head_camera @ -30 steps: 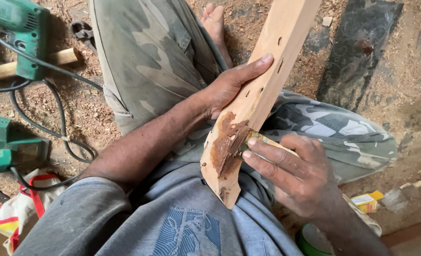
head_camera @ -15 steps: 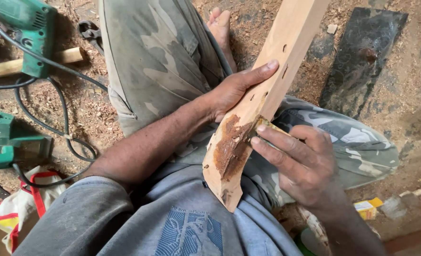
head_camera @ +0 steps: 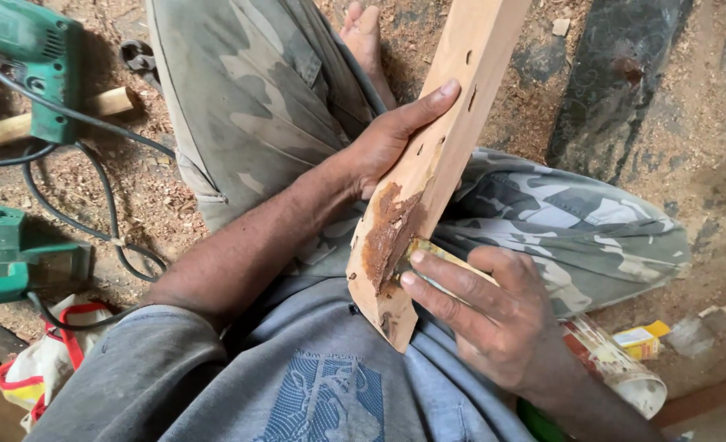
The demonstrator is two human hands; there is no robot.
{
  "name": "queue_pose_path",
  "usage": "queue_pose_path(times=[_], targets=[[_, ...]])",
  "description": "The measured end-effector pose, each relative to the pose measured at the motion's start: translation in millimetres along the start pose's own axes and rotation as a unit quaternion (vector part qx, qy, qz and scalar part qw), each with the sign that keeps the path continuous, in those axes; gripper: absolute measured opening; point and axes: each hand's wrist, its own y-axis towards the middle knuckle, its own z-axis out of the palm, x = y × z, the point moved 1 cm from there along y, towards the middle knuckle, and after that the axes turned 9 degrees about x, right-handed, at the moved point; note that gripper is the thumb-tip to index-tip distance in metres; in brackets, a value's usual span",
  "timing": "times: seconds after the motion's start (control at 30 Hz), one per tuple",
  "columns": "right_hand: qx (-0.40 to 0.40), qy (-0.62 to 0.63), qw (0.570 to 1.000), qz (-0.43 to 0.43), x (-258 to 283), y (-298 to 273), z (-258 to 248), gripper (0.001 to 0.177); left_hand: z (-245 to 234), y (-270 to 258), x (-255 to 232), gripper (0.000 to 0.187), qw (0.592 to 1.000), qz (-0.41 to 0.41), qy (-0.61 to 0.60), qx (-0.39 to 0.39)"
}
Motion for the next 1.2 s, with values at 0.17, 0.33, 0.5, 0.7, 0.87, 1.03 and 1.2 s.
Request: queue_pose_path(times=[0.17, 0.33, 0.5, 0.7, 0.87, 1.03, 1.2], targets=[[0.047, -0.023, 0.998, 0.033, 9, -6, -17, 0.058, 0, 0, -1, 0.070, 1.000, 0.009, -0.003, 0.008], [-0.047, 0.010, 0.989, 0.140, -6, 2, -20, 0.038, 10, 4, -10, 0.065, 0.999, 0.043, 0.024, -0.013], [-0.071, 0.083, 0.976, 0.187, -15, 27, -27, 0.028, 1, 8, -5, 0.060, 0.996, 0.042, 0.064, -0.055], [-0.019, 0.124, 0.973, 0.193, 4, 25, -27, 0.025, -1, 6, -4, 0.058, 0.993, 0.058, 0.091, -0.055], [0.004, 0.148, 0.973, 0.175, 23, 17, -28, 0.027, -3, 5, -2, 0.058, 0.992, 0.049, 0.093, -0.073], [0.018, 0.178, 0.968, 0.175, 37, 5, -25, 0.036, -5, 4, -2, 0.057, 0.992, 0.067, 0.086, -0.065], [0.029, 0.195, 0.971, 0.132, 46, -16, -21, 0.029, -7, 2, -5, 0.059, 0.994, 0.064, 0.056, -0.064]])
